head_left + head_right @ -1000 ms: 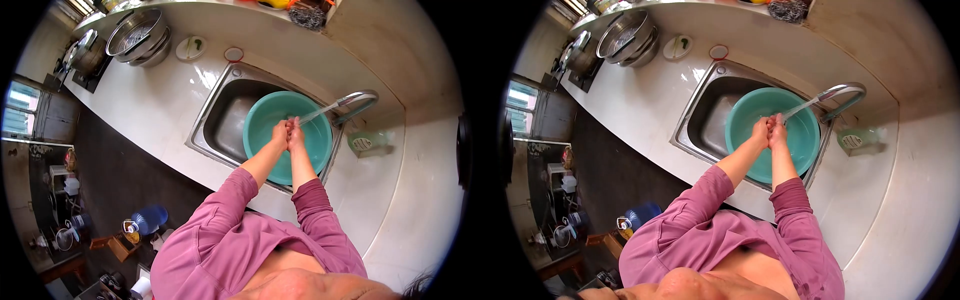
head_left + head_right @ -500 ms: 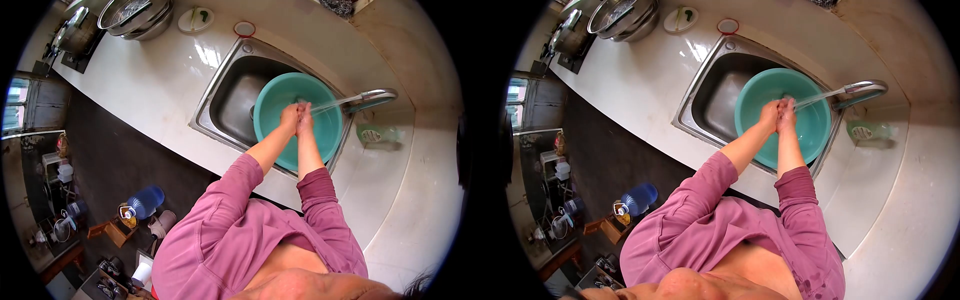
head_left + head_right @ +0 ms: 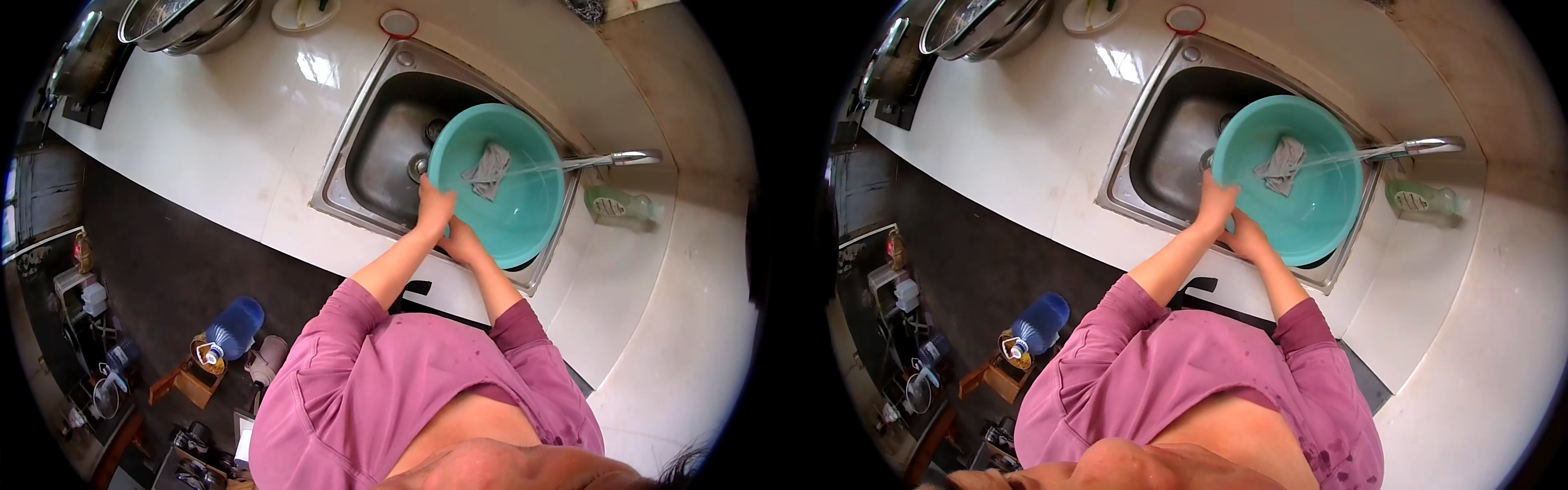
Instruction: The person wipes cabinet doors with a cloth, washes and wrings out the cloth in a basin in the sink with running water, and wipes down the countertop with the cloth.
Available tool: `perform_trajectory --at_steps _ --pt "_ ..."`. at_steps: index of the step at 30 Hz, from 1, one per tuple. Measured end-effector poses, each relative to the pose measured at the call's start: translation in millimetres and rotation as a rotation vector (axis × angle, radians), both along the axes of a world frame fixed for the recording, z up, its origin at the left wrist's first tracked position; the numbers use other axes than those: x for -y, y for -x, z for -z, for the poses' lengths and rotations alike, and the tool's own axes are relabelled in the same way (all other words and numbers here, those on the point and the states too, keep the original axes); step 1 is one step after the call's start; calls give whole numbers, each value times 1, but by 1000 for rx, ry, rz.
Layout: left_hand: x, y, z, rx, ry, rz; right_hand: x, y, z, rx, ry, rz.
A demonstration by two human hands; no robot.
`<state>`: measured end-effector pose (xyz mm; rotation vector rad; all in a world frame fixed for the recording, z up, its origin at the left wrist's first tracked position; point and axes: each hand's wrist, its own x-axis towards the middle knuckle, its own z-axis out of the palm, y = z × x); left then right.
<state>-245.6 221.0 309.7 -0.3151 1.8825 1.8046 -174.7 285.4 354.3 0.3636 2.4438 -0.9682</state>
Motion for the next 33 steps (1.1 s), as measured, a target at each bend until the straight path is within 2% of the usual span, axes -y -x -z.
perform_trajectory --at_steps 2,4,6,8,10,11,12,13,15,18,22,26,28,31,33 --pt "5 -1 -23 -2 -3 39 1 4 -19 166 -58 84" --pt "12 -1 -41 -57 -74 181 -2 -5 -25 130 -119 112" --pt "21 -2 -50 -90 -60 202 -5 -13 -34 -22 -271 156" --pt "37 3 -48 -274 -219 288 -4 -11 -60 -71 -306 172" --pt "51 18 -43 -45 -362 331 -5 -15 -75 -120 -344 193" --pt "57 21 -42 215 -366 331 -8 -18 -80 -198 -384 221" --pt "62 32 -63 472 -365 331 -10 -20 -83 -278 -426 250" --pt "60 36 -76 479 -366 344 -11 -22 -85 -319 -458 239" --pt "50 44 -93 530 -416 544 -10 -26 -83 -314 -464 215" --pt "37 50 -99 569 -316 591 -10 -30 -81 -333 -483 182" --pt "33 45 -100 724 -313 515 -3 -28 -87 -354 -443 111" --pt "31 29 -111 647 -175 556 -1 -33 -88 -328 -415 40" --pt "33 23 -101 568 -341 443 -1 -36 -86 -336 -413 58" --pt "44 18 -107 524 -327 347 0 -44 -98 -413 -307 16" --pt "54 22 -113 527 -326 281 -3 -52 -120 -734 -260 -29"
